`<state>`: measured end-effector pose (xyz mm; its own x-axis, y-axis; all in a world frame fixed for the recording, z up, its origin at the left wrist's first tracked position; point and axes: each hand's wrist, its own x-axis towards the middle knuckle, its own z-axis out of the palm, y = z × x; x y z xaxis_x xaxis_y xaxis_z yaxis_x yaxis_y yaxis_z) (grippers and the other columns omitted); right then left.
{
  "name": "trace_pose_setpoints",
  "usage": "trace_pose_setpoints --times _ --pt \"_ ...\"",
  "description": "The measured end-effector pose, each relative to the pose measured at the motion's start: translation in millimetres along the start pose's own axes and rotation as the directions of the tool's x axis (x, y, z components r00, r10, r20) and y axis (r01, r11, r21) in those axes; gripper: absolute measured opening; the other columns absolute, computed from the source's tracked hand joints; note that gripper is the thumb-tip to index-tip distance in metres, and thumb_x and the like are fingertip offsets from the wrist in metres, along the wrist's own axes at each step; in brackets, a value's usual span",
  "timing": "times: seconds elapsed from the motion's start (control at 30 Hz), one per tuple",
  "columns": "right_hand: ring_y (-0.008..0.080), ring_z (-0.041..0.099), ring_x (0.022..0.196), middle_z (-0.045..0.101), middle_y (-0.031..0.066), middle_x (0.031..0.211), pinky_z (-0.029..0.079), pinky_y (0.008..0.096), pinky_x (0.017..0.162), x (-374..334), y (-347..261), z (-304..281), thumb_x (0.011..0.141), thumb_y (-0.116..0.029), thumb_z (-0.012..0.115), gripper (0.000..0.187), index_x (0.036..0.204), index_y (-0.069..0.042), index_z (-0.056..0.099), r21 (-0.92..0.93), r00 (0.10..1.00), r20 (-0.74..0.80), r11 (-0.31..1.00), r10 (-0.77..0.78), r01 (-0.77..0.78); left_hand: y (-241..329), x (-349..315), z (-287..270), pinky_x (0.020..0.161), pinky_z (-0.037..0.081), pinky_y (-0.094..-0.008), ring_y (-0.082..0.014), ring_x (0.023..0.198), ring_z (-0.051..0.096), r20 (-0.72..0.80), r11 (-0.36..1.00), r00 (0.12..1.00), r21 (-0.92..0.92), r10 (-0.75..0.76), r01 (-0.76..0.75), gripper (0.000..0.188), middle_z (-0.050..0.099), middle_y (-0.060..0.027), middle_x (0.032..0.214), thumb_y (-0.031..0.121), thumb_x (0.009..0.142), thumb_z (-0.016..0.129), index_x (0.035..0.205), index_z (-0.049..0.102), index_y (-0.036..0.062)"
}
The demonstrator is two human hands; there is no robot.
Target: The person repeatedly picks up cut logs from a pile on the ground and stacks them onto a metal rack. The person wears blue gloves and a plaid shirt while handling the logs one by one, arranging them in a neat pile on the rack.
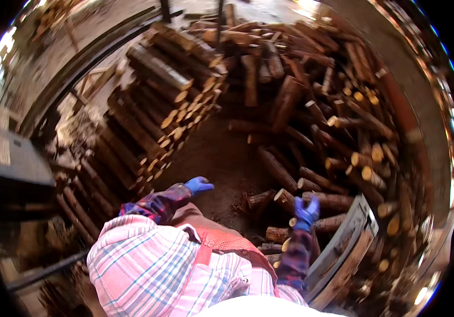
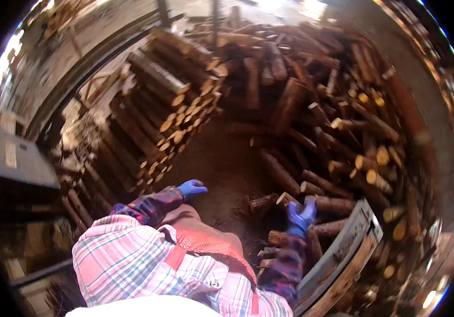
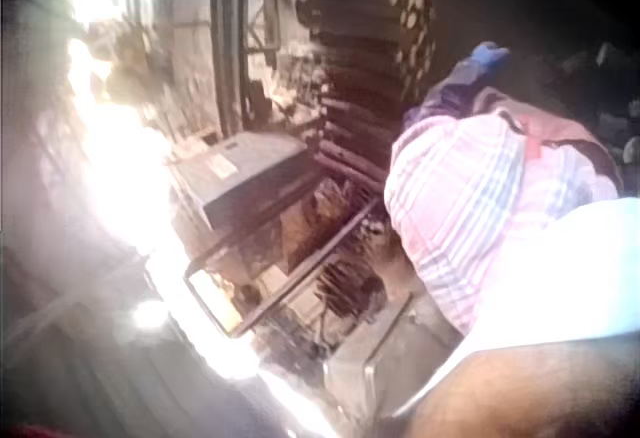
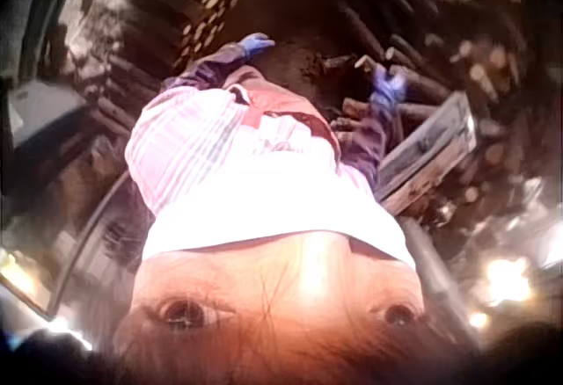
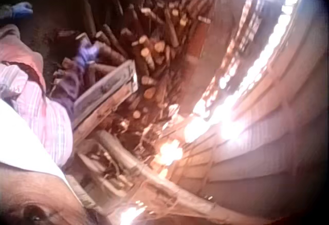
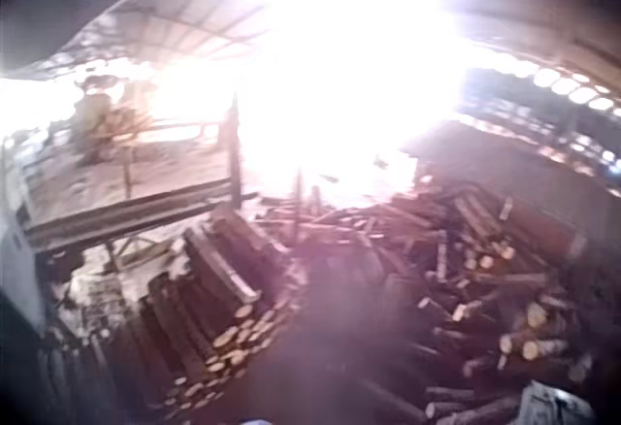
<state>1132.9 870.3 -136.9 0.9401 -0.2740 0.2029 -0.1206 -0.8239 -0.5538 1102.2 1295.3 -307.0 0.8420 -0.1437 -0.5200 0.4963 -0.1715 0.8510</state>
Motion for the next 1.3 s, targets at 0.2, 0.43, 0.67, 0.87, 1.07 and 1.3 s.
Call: trace_pose_setpoints --times 0.2,0.43,0.67,0.87,1.07,1.3 --pt "0.0376 0.045 0.121 0.047 0.0253 0.130 0.037 0.0409 0.102 54.5 -279.8 281.5 0.071 -0.052 0.068 0.086 0.131 0.003 0.041 0.338 0.646 0.448 0.786 -0.618 0.517 -23.1 -19.5 -119.5 0.054 0.035 -0.0242 -0.0069 0.062 0.043 -0.119 0.960 0.993 -0.278 -0.014 -0.019 0.029 0.051 0.0044 0.069 0.038 0.080 0.068 0.085 0.062 0.0097" --pt "0.0303 0.032 0.133 0.033 0.0165 0.143 0.032 0.0426 0.105 135.5 -507.4 414.2 0.066 -0.053 0.070 0.099 0.143 -0.009 0.025 0.029 0.615 0.490 0.716 -0.618 0.697 -77.4 -102.2 -249.0 0.050 0.030 -0.0262 -0.0093 0.055 0.040 -0.440 0.768 0.819 -0.641 -0.369 0.001 0.019 0.048 0.0040 0.065 0.031 0.082 0.065 0.076 0.059 0.0147" --pt "0.0337 0.058 0.106 0.053 0.0204 0.121 0.050 0.0431 0.086 159.5 -511.6 433.0 0.071 -0.051 0.070 0.095 0.142 -0.009 0.024 -0.099 0.503 0.737 0.665 -0.451 0.741 -32.0 -71.5 -289.5 0.041 0.023 -0.0204 -0.0048 0.048 0.035 -0.421 0.674 0.857 -0.728 -0.297 -0.124 0.020 0.042 0.0062 0.063 0.026 0.087 0.059 0.073 0.047 0.0186" --pt "0.0153 0.054 0.074 0.058 0.0047 0.089 0.046 0.0313 0.064 127.0 -376.7 325.9 0.070 -0.046 0.074 0.066 0.117 -0.006 0.049 0.545 0.067 0.833 0.795 -0.549 -0.265 96.0 42.7 -275.6 0.087 0.045 -0.0381 -0.0252 0.093 0.058 -0.257 0.451 0.948 -0.880 -0.186 -0.150 0.052 0.062 -0.0090 0.102 0.041 0.083 0.064 0.123 0.053 0.0109" --pt "0.0107 0.051 0.075 0.055 0.0010 0.086 0.045 0.0274 0.066 -12.6 -187.4 168.8 0.075 -0.044 0.073 0.062 0.117 -0.005 0.050 0.494 0.317 0.868 0.718 -0.382 -0.491 159.9 106.8 -72.4 0.067 0.051 -0.0395 -0.0234 0.069 0.060 -0.140 0.482 0.990 -0.870 -0.032 -0.108 0.038 0.063 -0.0082 0.076 0.046 0.077 0.069 0.092 0.061 0.0121" --pt "0.0152 0.052 0.095 0.057 0.0044 0.104 0.044 0.0316 0.083 -114.3 -30.4 9.0 0.077 -0.030 0.075 0.056 0.121 -0.003 0.052 0.864 0.869 0.487 0.096 0.087 -0.494 229.6 35.6 243.1 0.073 0.052 -0.0353 -0.0234 0.078 0.062 0.421 0.774 0.906 -0.588 0.044 0.235 0.047 0.064 -0.0104 0.088 0.044 0.084 0.060 0.106 0.058 0.0035"
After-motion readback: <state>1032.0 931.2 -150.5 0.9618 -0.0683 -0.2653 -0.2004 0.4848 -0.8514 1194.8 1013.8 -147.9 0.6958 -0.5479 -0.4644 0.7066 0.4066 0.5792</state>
